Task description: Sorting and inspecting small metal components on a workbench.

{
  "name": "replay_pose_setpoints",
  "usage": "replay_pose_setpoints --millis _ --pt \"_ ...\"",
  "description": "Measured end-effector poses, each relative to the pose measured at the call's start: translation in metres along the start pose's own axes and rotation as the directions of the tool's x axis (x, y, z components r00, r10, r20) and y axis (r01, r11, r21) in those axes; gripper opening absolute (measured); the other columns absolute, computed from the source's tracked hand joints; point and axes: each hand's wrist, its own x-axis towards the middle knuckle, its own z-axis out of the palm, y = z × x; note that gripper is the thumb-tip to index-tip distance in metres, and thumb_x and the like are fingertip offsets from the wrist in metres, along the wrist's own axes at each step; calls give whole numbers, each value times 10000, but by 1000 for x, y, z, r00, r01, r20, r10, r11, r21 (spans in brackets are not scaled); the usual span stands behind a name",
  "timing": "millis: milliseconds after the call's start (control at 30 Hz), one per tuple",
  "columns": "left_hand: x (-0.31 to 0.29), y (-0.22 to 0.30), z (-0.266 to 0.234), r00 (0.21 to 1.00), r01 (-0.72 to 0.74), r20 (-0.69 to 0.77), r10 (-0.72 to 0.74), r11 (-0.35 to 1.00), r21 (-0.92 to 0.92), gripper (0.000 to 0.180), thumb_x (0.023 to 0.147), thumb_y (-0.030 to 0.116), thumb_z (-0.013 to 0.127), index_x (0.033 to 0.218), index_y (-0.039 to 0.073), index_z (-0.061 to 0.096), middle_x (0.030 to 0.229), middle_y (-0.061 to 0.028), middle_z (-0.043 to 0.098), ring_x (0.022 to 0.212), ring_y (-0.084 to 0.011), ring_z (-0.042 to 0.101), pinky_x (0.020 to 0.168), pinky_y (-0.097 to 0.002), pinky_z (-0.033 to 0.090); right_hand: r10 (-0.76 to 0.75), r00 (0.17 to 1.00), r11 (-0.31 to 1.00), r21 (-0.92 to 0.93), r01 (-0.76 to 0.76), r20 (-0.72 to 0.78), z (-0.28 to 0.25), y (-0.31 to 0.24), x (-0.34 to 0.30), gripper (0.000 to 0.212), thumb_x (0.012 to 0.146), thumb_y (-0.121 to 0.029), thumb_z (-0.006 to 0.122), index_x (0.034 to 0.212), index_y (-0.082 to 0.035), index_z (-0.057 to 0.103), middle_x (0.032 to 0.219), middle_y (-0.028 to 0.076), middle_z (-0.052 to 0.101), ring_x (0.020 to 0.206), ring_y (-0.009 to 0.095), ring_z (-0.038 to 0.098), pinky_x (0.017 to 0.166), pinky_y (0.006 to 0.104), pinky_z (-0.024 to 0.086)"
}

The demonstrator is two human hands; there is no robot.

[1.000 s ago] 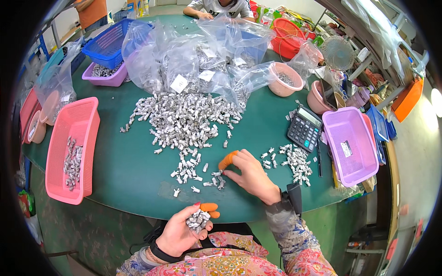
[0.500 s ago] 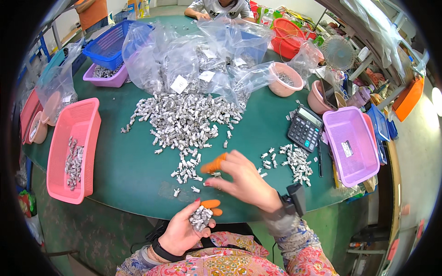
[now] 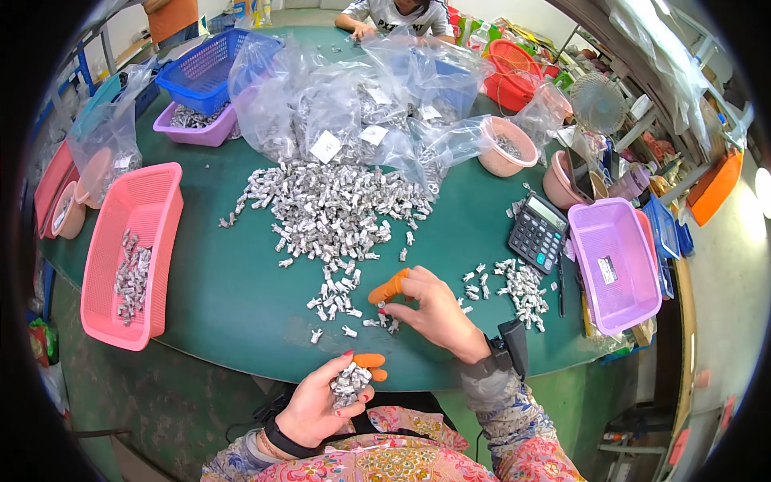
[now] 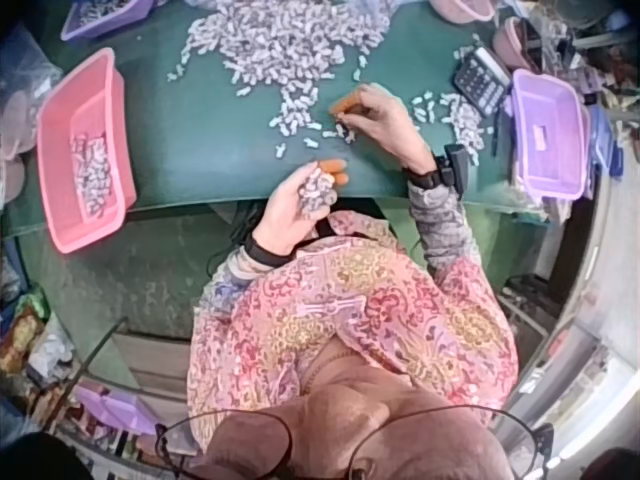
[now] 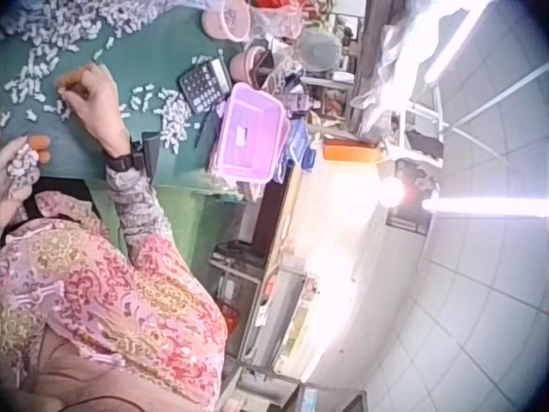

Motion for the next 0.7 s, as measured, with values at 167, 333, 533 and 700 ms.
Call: replay_pose_setpoints --millis 167,333,533,700 --pt "2 -2 2 1000 9 -22 -8 999 39 396 1007 275 420 1254 -19 516 1015 -118 636 731 -169 588 446 -228 374 76 997 982 173 -73 -10 -5 -4 -7 239 744 -127 772 978 -105 724 817 27 601 714 180 487 649 306 422" --pt "3 -3 7 999 5 -43 -3 999 45 400 1007 282 419 1254 -18 517 1015 -124 636 732 -176 585 443 -228 371 173 985 953 249 -173 23 -10 -4 -11 215 742 -70 771 949 -69 711 825 -36 630 716 82 445 639 236 382" --pt "4 -6 2 1000 16 -23 -15 999 39 422 1014 282 407 1268 -38 509 1043 -136 635 725 -143 574 465 -237 363 316 943 827 456 -329 107 -8 -2 -17 183 753 -79 774 910 -42 686 789 -65 616 669 39 416 603 212 360" --pt "5 -4 5 998 21 -54 -19 999 31 402 1004 286 431 1238 -27 525 983 -129 634 710 -180 572 438 -232 369 326 944 892 318 -322 43 -17 -3 -21 178 758 -90 774 912 -52 693 802 -59 617 678 28 445 598 213 370"
